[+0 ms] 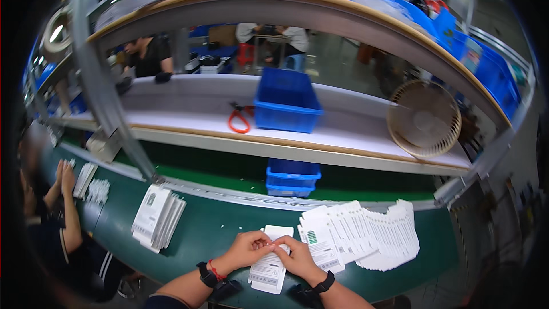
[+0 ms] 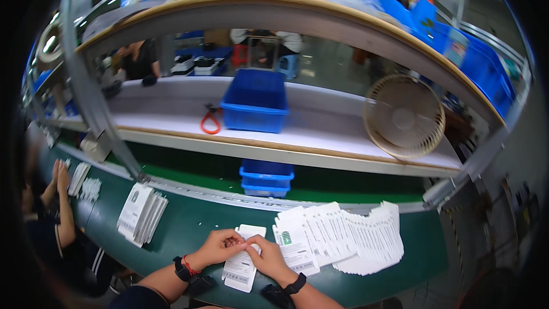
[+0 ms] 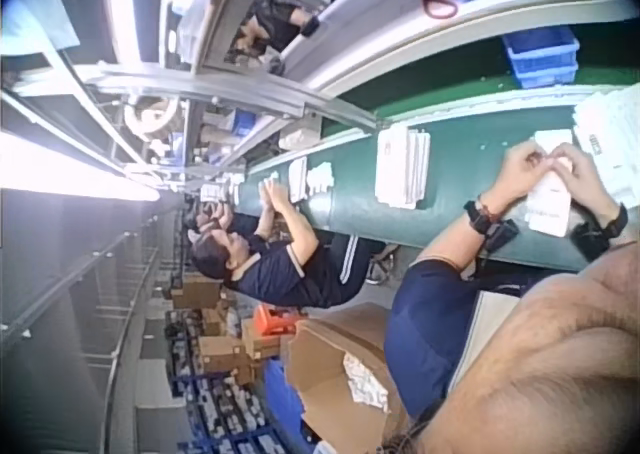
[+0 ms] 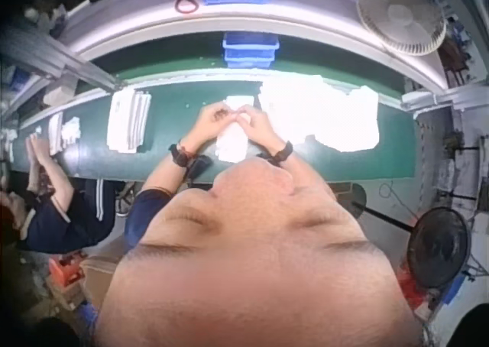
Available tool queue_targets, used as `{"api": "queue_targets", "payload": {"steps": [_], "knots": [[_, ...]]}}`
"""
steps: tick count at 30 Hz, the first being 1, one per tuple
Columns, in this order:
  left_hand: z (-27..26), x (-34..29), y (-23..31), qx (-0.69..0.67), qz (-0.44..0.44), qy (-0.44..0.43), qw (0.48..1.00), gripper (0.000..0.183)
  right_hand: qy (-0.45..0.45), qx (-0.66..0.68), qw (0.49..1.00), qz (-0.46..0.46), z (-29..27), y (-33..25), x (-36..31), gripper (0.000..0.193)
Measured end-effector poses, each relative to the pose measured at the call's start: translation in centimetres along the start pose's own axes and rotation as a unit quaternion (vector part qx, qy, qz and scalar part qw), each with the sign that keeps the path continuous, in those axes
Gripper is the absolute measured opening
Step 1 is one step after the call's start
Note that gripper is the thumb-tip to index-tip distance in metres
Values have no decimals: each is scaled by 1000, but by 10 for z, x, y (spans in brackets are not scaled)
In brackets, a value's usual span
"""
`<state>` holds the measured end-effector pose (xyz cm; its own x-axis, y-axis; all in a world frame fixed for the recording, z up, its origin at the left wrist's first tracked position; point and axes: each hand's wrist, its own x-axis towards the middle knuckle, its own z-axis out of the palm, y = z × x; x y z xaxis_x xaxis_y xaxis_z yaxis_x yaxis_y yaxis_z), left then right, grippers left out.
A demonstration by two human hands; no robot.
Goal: Assembling and labeling small white hardware or electronic components at a workstation.
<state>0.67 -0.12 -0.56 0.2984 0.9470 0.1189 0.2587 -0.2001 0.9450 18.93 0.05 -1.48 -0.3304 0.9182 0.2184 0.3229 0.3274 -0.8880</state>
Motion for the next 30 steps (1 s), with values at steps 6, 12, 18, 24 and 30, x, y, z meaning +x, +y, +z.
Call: {"api": "queue_targets", "payload": {"steps": [6, 12, 18, 24, 30], "knots": [[-1, -3, -14, -29, -13, 54, 998, 14, -13, 43, 998, -43, 6, 5, 6, 15], [2, 13, -11, -43, -36, 44, 997, 9, 21, 18, 998, -63, -7, 7, 12, 13], [4, 6, -10, -74, -45, 45, 995, 9, 5, 39, 998, -39, -3, 10, 9, 14], [12, 8, -4, -74, -27, 50, 996, 10, -15, 46, 999, -20, -12, 6, 5, 15], [-7, 7, -8, -4, 20, 60, 998, 11, -16, 59, 997, -50, 1, 0, 22, 12]]}}
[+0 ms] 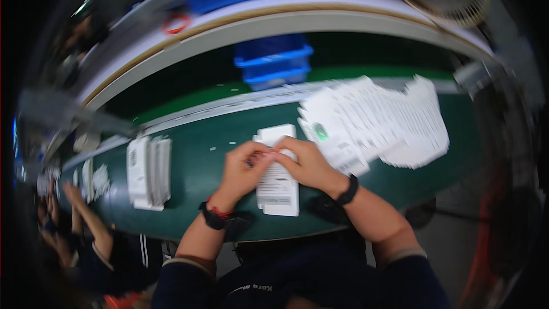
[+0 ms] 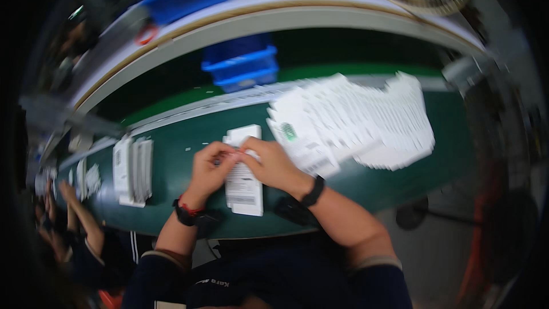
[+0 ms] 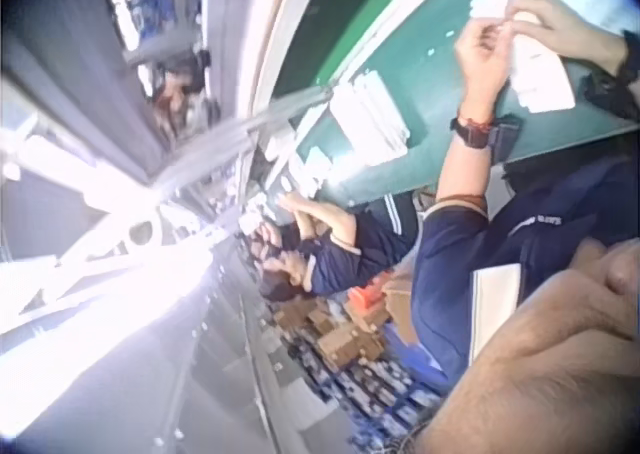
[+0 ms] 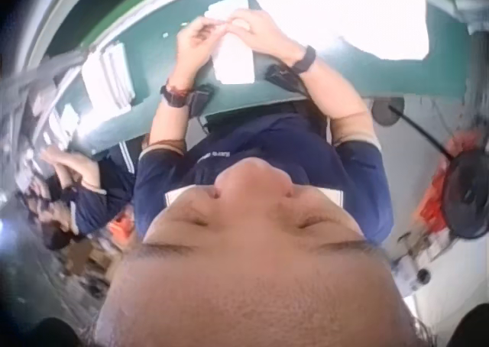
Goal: Assembling and labeling small white hardware or electronic components at a workstation.
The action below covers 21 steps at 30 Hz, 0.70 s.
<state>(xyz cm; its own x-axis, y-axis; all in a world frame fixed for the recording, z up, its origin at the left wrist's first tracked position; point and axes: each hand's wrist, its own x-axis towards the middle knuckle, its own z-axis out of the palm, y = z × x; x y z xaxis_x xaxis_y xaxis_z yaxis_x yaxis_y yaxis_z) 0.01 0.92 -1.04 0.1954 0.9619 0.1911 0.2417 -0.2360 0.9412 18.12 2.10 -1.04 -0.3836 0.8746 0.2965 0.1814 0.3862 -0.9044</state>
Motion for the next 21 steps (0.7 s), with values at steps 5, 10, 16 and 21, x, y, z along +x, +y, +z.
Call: {"api": "queue_targets", "payload": {"steps": [5, 10, 16, 21], "knots": [[6, -7, -3, -20, 7, 18, 1000, 14, -10, 6, 1000, 14, 6, 3, -6, 11], [22, -2, -8, -28, 48, -20, 998, 15, 19, -46, 997, 54, -6, -1, -20, 13], [16, -5, 3, -16, 45, -13, 999, 13, 4, 2, 998, 62, -3, 15, -16, 12], [15, 1, 1, -20, 46, -15, 999, 11, 1, 1, 998, 57, -5, 16, -11, 11]]}}
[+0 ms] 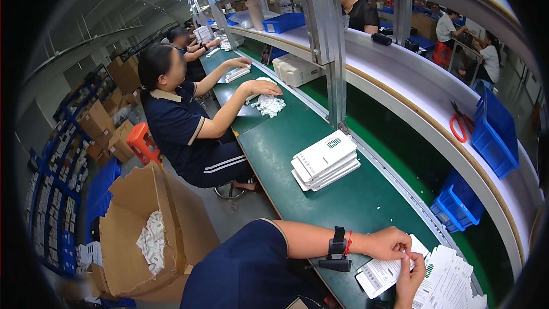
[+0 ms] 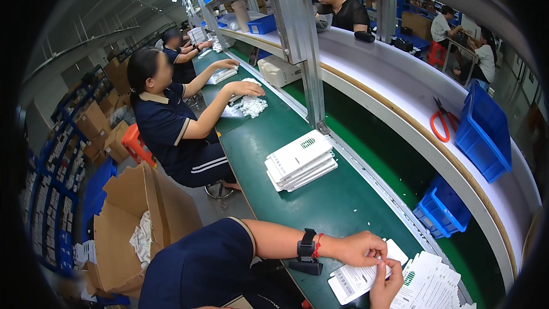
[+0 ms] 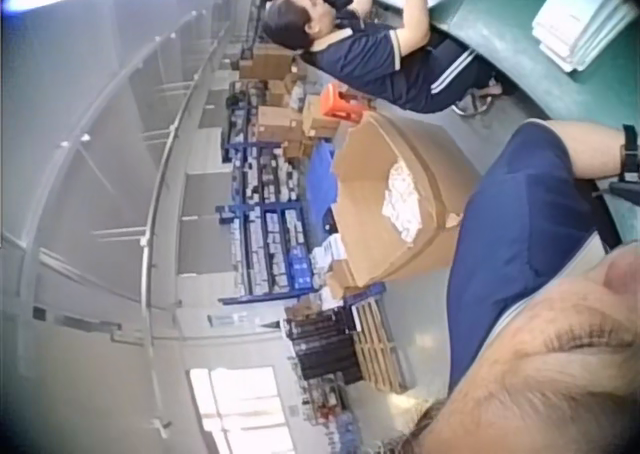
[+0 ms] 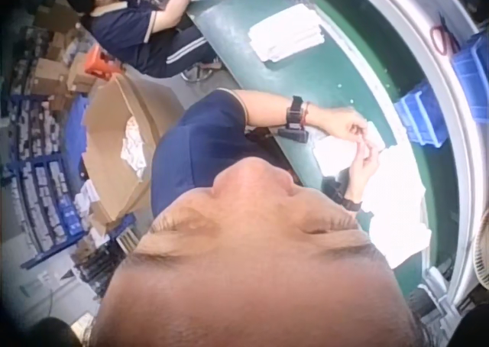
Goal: Assembling and labeling small white hardware or electronic components at a workstation.
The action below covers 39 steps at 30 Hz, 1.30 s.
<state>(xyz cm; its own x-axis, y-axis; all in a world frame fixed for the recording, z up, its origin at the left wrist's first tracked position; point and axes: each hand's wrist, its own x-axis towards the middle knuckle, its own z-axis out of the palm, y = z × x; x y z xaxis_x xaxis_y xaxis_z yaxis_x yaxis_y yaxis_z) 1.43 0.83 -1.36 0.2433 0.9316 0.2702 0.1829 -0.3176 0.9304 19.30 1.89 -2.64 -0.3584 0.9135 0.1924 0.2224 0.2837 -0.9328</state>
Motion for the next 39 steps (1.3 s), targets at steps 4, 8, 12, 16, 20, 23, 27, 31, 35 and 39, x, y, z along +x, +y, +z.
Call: {"api": "queue_targets", "payload": {"steps": [4, 8, 12, 16, 20, 23, 27, 31, 35, 39], "knots": [[1, 1, -5, 2, 2, 2, 1000, 10, 3, 14, 1000, 0, 2, -1, 0, 11], [-1, -1, 0, 11, 8, 10, 1000, 10, 19, 25, 999, -18, 7, -9, -2, 11], [-1, -3, -2, -4, 4, 4, 1000, 10, -2, 5, 1000, 0, 3, -6, -3, 10], [0, -3, -1, 4, 8, 5, 1000, 9, -5, -1, 1000, -11, 3, -3, -3, 12], [3, -2, 0, 23, 4, 11, 1000, 9, -1, 7, 1000, 4, 2, -4, -3, 15], [3, -1, 1, 23, 5, 15, 1000, 9, -4, -4, 1000, 7, 2, -4, -3, 15], [3, -2, 0, 27, 17, 18, 999, 7, -30, 8, 997, 71, -5, -22, -4, 15], [4, -3, 1, 32, 16, 16, 999, 8, -38, -5, 997, 62, -7, -22, -3, 15], [5, -6, 0, 38, 16, 19, 999, 8, -36, 4, 996, 75, -5, -25, -5, 15], [7, -5, -3, 39, 18, 20, 999, 8, -35, 17, 995, 95, -6, -27, -5, 15]]}}
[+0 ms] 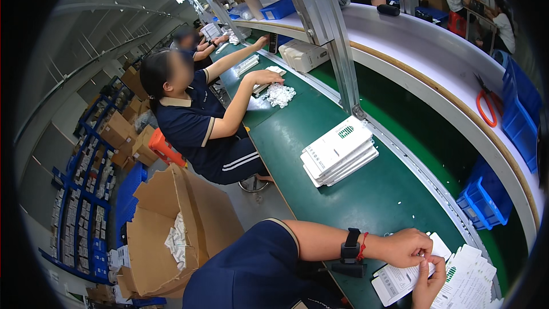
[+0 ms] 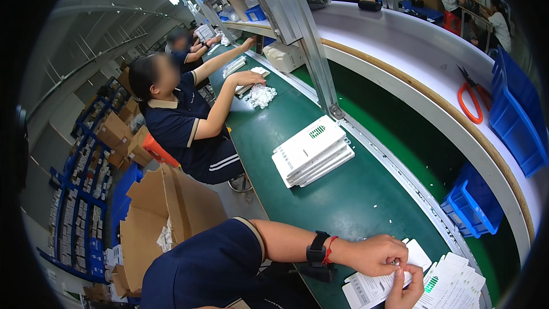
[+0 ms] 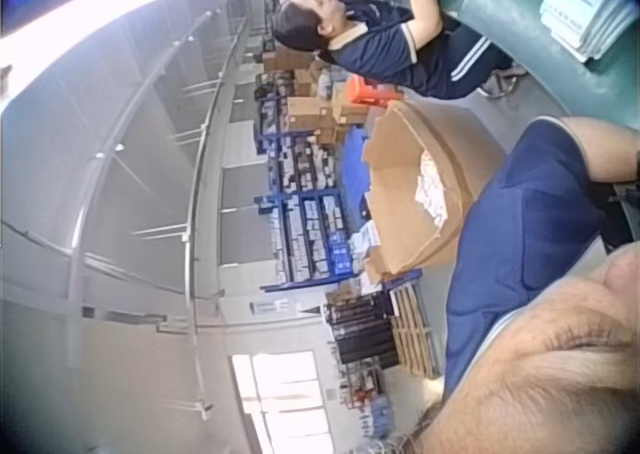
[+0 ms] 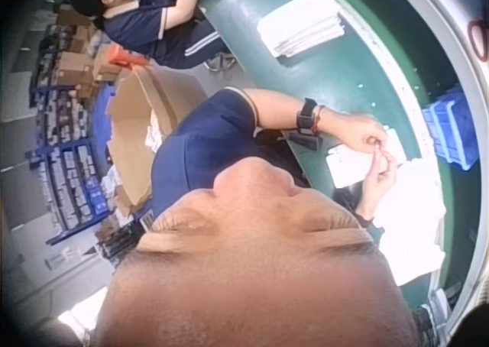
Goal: Assembling and labeling small white hardware or electronic components at a workstation.
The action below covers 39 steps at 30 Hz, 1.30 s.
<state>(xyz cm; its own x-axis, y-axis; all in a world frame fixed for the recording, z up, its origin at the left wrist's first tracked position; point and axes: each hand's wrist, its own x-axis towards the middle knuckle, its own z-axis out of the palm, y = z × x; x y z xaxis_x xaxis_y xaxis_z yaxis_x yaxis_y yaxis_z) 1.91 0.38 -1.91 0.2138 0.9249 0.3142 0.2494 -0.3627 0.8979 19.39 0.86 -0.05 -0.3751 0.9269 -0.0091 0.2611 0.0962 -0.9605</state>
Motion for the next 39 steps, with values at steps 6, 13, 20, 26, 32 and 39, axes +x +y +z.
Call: {"api": "queue_targets", "payload": {"steps": [6, 13, 20, 26, 32, 39], "knots": [[-3, 1, 3, -2, 9, 4, 1000, 8, 1, -3, 1000, 6, 0, -6, 0, 15], [-2, 3, 4, -20, -32, 3, 999, 9, 6, 0, 1000, -10, 0, -2, 2, 16], [-2, 1, 2, -10, -27, -6, 1000, 10, 7, -7, 1000, -11, 0, 3, 0, 16], [-3, 2, 3, -20, -21, -7, 1000, 10, 8, -18, 1000, -20, -1, 2, 1, 16], [-3, 2, 2, 13, -2, -14, 1000, 12, 4, -6, 1000, 11, -2, -3, 1, 16], [-4, 2, 5, -9, -12, -21, 1000, 14, 2, 28, 999, 20, -3, 2, 0, 16]]}}
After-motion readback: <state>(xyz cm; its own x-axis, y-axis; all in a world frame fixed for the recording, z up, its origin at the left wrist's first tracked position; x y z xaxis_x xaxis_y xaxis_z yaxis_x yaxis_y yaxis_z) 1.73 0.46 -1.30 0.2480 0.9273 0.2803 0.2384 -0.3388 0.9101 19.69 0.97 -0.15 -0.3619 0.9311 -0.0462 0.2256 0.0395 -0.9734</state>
